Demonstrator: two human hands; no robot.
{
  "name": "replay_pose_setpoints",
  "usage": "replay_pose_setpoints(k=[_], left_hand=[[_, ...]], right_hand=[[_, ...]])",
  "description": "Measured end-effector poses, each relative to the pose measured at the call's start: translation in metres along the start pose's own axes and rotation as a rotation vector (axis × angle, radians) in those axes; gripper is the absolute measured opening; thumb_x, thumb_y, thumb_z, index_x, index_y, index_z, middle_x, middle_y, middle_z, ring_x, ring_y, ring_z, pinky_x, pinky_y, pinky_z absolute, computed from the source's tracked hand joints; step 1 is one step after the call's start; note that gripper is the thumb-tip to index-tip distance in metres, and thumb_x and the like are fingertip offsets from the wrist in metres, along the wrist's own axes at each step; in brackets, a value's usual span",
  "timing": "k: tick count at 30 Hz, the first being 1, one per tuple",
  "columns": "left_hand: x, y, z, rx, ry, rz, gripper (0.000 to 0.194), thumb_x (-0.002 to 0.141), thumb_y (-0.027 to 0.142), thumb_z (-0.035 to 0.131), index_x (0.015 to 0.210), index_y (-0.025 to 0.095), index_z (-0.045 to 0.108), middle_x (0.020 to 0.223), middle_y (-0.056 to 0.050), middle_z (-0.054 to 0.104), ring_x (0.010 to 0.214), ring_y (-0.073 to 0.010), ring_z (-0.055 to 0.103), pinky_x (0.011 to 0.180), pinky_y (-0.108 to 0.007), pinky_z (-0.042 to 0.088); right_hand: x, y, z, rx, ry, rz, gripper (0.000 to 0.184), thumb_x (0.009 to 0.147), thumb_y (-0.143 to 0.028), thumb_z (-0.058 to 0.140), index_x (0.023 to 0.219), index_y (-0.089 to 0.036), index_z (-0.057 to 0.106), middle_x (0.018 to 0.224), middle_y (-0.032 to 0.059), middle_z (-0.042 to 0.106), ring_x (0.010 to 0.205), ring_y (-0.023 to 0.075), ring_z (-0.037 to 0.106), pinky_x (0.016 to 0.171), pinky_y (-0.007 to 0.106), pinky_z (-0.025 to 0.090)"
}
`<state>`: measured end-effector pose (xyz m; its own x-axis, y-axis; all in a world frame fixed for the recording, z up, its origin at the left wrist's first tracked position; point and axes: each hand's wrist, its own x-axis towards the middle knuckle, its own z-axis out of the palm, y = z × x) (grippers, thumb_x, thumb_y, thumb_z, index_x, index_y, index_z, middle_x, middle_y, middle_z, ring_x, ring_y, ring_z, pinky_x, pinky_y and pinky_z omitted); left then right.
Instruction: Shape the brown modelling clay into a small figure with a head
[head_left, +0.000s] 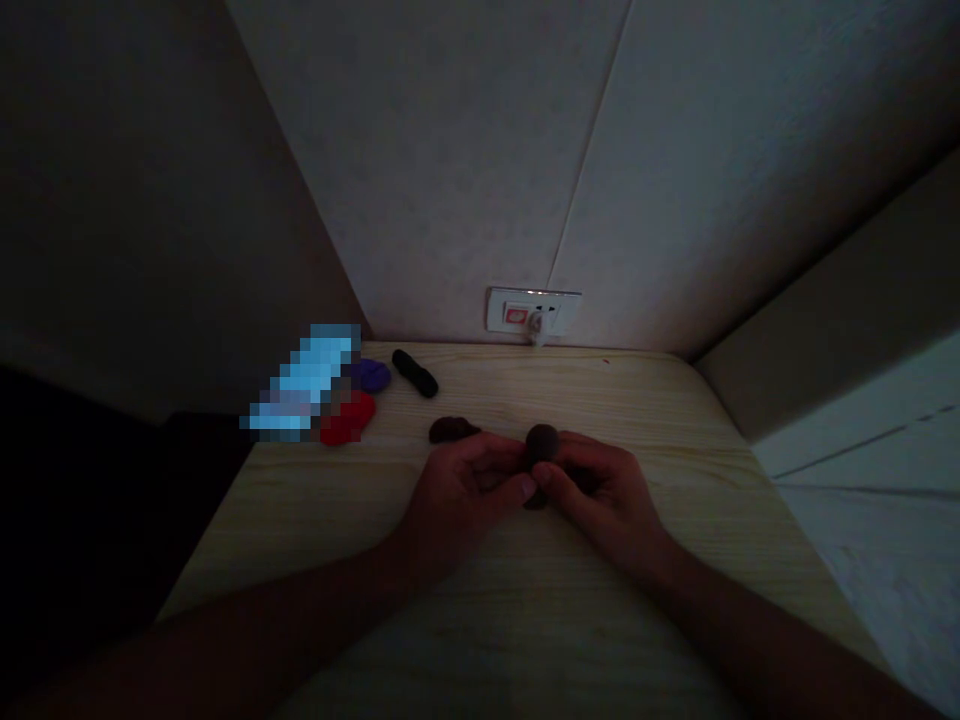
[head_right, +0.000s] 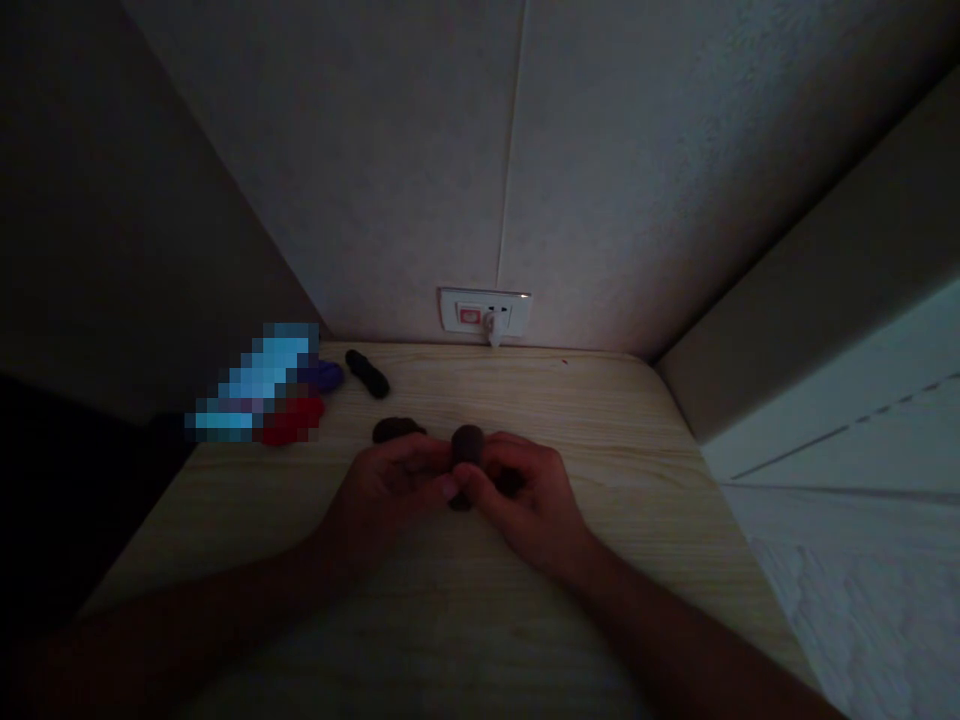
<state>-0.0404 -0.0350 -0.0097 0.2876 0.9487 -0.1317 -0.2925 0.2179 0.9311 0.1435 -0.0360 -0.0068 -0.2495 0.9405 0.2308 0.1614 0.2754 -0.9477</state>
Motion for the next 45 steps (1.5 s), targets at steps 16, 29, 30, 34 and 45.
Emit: replay_pose_setpoints(k=[16,29,30,34,45], left_hand=[[0.0017,-0.0017,-0.0031,-0.071,0.037,0.001,0.019,0.082,0.031,0.086,0.094,0.018,0.079,0.085,-0.004,0.08,0.077,-0.0163,0.076,0.073,-0.027,0.061],[0.0008,0.0015,-0.0014,0.021,0.032,0.027,0.016,0.081,0.029,0.085,0.091,0.018,0.079,0.088,-0.004,0.082,0.081,-0.0183,0.077,0.078,-0.031,0.062],[0.0008,0.0013,-0.0016,0.012,0.022,0.022,0.018,0.08,0.029,0.086,0.093,0.018,0.079,0.091,-0.005,0.082,0.084,-0.0189,0.078,0.08,-0.031,0.062],[0.0001,0.0021,-0.0013,0.018,0.026,0.002,0.025,0.076,0.024,0.089,0.098,0.018,0.079,0.101,-0.007,0.083,0.096,-0.0225,0.079,0.087,-0.034,0.063],[0.0013,0.0032,-0.0018,0.025,0.037,0.027,0.023,0.08,0.029,0.085,0.1,0.018,0.079,0.092,-0.007,0.083,0.09,-0.0254,0.08,0.08,-0.037,0.066]], right_hand=[[0.0049,-0.0065,-0.0037,0.037,-0.048,-0.022,0.044,0.1,-0.044,0.067,0.064,-0.019,0.072,0.074,0.0038,0.063,0.067,0.016,0.059,0.063,0.028,0.05],[0.0014,-0.0034,-0.0013,0.032,-0.031,-0.009,0.02,0.094,-0.038,0.077,0.084,-0.021,0.082,0.083,0.0036,0.072,0.076,0.0163,0.066,0.068,0.026,0.052],[0.0011,-0.0031,-0.0013,0.026,-0.018,-0.004,0.021,0.094,-0.038,0.077,0.085,-0.021,0.082,0.082,0.0034,0.072,0.074,0.0159,0.065,0.066,0.026,0.051],[0.0008,-0.0026,-0.0016,0.018,0.007,0.012,0.023,0.095,-0.042,0.075,0.089,-0.021,0.083,0.085,0.0044,0.074,0.07,0.0157,0.064,0.06,0.026,0.049],[0.0055,-0.0058,-0.0026,0.1,-0.041,0.048,0.029,0.091,-0.051,0.077,0.084,-0.023,0.083,0.084,0.0051,0.073,0.08,0.0198,0.068,0.073,0.031,0.057]])
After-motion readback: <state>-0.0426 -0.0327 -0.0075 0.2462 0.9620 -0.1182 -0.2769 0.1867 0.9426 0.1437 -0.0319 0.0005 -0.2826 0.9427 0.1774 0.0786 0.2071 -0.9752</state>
